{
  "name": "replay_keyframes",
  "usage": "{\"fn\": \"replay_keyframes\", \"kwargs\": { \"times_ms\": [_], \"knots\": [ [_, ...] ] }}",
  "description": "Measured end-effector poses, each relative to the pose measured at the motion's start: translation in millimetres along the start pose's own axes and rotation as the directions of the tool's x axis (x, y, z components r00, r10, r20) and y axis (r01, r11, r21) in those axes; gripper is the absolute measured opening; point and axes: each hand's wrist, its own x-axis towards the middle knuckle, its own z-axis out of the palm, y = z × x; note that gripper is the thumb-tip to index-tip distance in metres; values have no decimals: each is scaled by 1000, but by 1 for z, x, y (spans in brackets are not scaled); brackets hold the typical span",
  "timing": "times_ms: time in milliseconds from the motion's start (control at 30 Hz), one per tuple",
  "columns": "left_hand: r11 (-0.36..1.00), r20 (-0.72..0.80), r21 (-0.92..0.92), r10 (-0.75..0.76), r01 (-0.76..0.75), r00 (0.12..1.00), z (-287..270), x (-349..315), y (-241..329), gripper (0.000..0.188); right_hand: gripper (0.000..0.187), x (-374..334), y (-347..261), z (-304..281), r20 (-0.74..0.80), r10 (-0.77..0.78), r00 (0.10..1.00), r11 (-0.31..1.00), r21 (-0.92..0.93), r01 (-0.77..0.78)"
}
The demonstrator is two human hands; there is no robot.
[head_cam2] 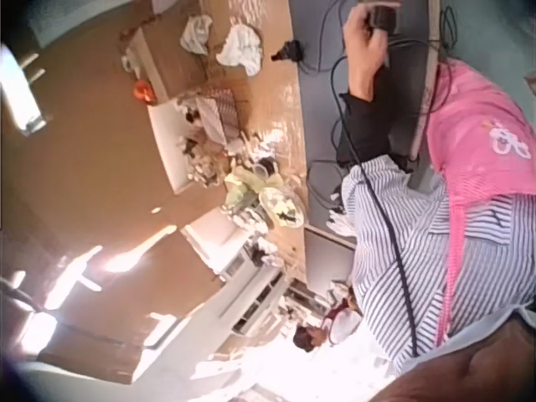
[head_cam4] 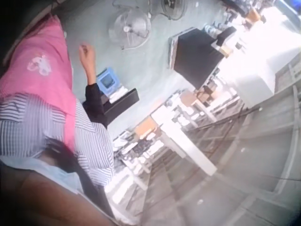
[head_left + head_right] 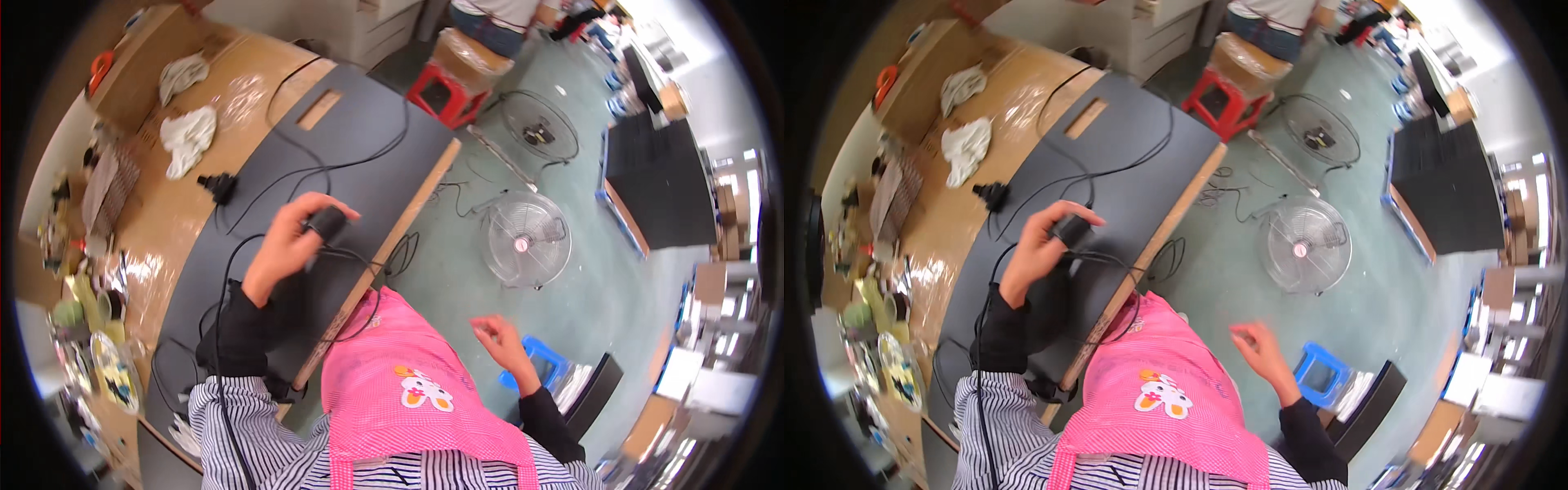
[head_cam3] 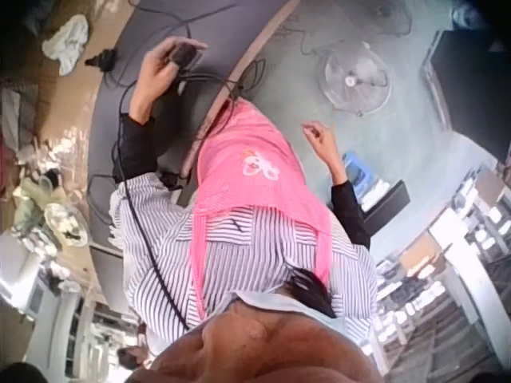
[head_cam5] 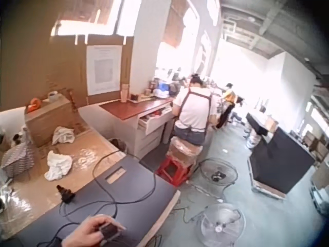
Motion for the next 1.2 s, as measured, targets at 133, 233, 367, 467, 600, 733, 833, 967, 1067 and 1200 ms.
{"fn": "replay_keyframes", "kwargs": {
  "times_ms": [133,233,367,467,600,733,833,967,1067,1200],
  "knots": [
    [874,27,475,105,-105,994,36,47,0,27,25,-102,132,22,-107,346,932,932,-75,-355],
    [496,286,807,147,-321,947,75,74,-41,24,28,-162,170,63,-34,473,880,878,-61,-475],
    [402,396,905,-674,-140,623,98,147,-59,25,34,-185,147,91,122,462,879,886,-17,-463],
    [722,802,597,-523,-350,289,31,199,-109,21,34,-201,158,133,-73,373,925,855,414,-312],
    [643,632,757,-766,119,117,-49,227,-103,29,34,-199,109,117,-72,559,826,801,305,-516],
    [553,652,295,-712,779,259,-90,198,-54,22,30,-211,109,159,-47,733,679,644,367,-671],
    [592,611,138,-682,794,402,-65,187,-32,22,31,-218,135,221,-112,609,785,776,291,-560],
    [676,560,92,-643,732,523,27,195,-19,22,27,-230,116,278,-67,617,784,752,343,-563],
    [733,591,153,-606,663,533,119,197,-8,22,42,-267,74,380,607,458,650,376,530,-760],
    [792,695,294,-561,534,450,226,170,-5,22,41,-243,-59,473,609,509,608,-36,721,-692]
  ]
}}
